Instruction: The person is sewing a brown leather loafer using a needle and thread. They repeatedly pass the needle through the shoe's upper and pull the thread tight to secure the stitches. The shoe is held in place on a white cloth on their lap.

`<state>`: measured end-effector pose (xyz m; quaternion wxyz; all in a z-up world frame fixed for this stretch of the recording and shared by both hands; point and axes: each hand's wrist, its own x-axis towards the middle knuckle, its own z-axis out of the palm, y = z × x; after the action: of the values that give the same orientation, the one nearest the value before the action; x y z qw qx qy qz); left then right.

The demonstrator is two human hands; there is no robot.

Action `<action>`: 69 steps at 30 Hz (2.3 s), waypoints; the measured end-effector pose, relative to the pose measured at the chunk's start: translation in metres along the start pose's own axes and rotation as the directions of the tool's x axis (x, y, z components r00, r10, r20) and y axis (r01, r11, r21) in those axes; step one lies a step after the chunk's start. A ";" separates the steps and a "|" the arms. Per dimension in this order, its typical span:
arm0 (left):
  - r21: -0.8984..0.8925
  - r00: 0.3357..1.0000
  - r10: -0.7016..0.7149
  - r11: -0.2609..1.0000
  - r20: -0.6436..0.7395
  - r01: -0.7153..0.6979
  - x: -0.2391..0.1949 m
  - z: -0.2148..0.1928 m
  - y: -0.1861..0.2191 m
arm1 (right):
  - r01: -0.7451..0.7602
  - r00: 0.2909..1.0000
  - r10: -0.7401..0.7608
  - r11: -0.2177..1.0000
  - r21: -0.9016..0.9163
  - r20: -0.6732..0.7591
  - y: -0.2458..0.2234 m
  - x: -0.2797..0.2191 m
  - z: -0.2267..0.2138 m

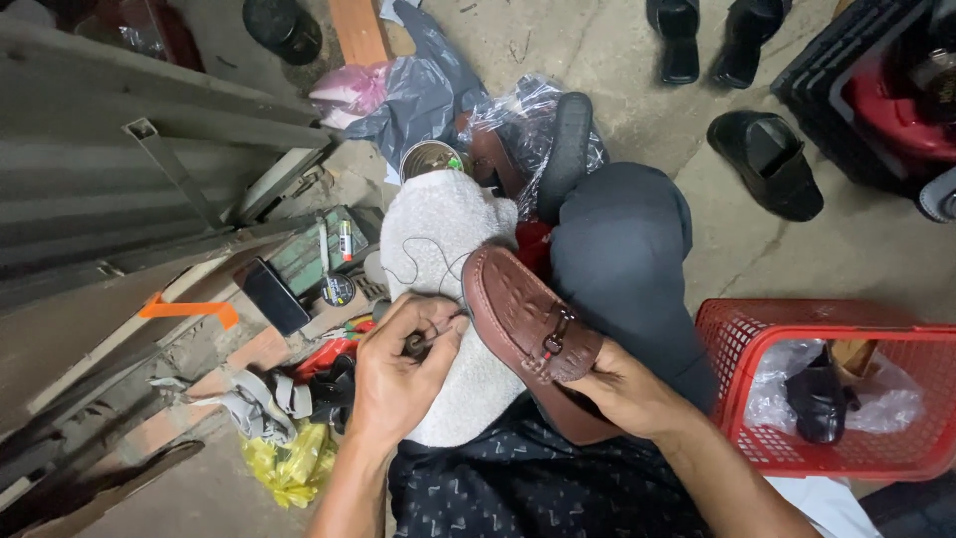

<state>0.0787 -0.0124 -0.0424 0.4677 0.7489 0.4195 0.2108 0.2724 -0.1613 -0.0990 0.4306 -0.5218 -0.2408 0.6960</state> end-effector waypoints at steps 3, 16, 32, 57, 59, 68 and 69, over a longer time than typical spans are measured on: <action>-0.021 0.999 -0.045 0.999 0.022 0.045 0.001 0.004 0.003 | 0.064 0.998 -0.064 0.998 -0.001 0.009 0.017 0.000 -0.003; 0.073 0.981 0.152 0.984 0.120 -0.161 0.006 0.000 -0.022 | -0.304 0.820 0.505 0.783 0.542 -0.269 0.026 -0.020 0.001; -0.300 0.998 -0.051 0.952 0.038 0.060 0.017 0.002 0.007 | -0.269 0.839 0.445 0.838 0.475 -0.311 0.020 -0.034 0.020; 0.125 0.957 0.135 0.977 0.258 -0.171 0.043 0.004 0.037 | 0.192 0.746 -0.648 0.432 -0.881 -0.154 -0.084 -0.028 0.002; 0.289 0.938 0.042 0.946 0.345 -0.149 0.048 0.012 0.032 | 0.257 0.773 -0.635 0.315 -0.913 -0.002 -0.087 -0.008 0.009; -0.235 0.961 -0.060 0.964 0.269 0.126 0.044 0.019 0.005 | 0.259 0.841 -0.539 0.323 -0.910 0.048 -0.069 0.006 0.006; -0.235 0.960 -0.061 0.964 0.272 0.128 0.045 0.014 0.008 | 0.256 0.842 -0.538 0.325 -0.910 0.045 -0.070 0.006 0.007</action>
<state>0.1170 0.0162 -0.0456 0.6194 0.6842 0.3593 0.1384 0.2898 -0.1200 -0.0450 0.2757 -0.6789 -0.6306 0.2558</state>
